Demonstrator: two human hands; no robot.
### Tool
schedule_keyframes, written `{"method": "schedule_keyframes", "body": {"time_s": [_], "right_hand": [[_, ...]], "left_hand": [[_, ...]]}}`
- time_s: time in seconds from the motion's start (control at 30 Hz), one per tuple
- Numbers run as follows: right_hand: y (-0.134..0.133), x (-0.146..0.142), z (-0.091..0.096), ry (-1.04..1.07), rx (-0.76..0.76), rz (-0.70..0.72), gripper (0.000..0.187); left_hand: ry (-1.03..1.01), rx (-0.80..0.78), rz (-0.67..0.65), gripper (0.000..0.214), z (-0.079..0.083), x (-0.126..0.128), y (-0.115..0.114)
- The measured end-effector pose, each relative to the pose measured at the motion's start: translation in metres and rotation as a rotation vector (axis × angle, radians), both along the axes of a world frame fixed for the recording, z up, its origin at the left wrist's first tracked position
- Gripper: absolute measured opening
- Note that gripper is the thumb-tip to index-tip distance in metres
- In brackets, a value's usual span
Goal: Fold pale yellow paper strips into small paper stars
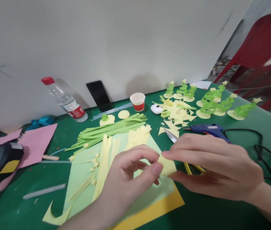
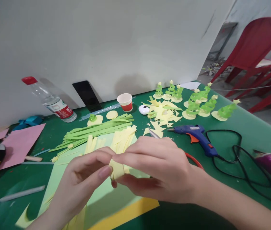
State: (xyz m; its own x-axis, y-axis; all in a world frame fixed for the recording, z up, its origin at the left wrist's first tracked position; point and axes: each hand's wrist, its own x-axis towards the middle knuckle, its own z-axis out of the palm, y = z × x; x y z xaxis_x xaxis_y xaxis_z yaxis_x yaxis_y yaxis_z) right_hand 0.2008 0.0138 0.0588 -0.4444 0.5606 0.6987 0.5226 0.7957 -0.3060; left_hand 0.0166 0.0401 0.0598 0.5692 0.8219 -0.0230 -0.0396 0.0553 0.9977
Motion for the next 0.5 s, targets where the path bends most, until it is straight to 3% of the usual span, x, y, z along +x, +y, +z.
{"method": "schedule_keyframes", "body": {"time_s": [0.3, 0.5], "right_hand": [[0.0032, -0.0026, -0.0021, 0.058, -0.032, 0.026, 0.014], [0.003, -0.0024, -0.0031, 0.05, -0.043, 0.021, 0.015]], "left_hand": [[0.035, 0.025, 0.044, 0.013, 0.0053, 0.0022, 0.0012], [0.018, -0.068, 0.049, 0.011, 0.0051, 0.0023, -0.0003]]}}
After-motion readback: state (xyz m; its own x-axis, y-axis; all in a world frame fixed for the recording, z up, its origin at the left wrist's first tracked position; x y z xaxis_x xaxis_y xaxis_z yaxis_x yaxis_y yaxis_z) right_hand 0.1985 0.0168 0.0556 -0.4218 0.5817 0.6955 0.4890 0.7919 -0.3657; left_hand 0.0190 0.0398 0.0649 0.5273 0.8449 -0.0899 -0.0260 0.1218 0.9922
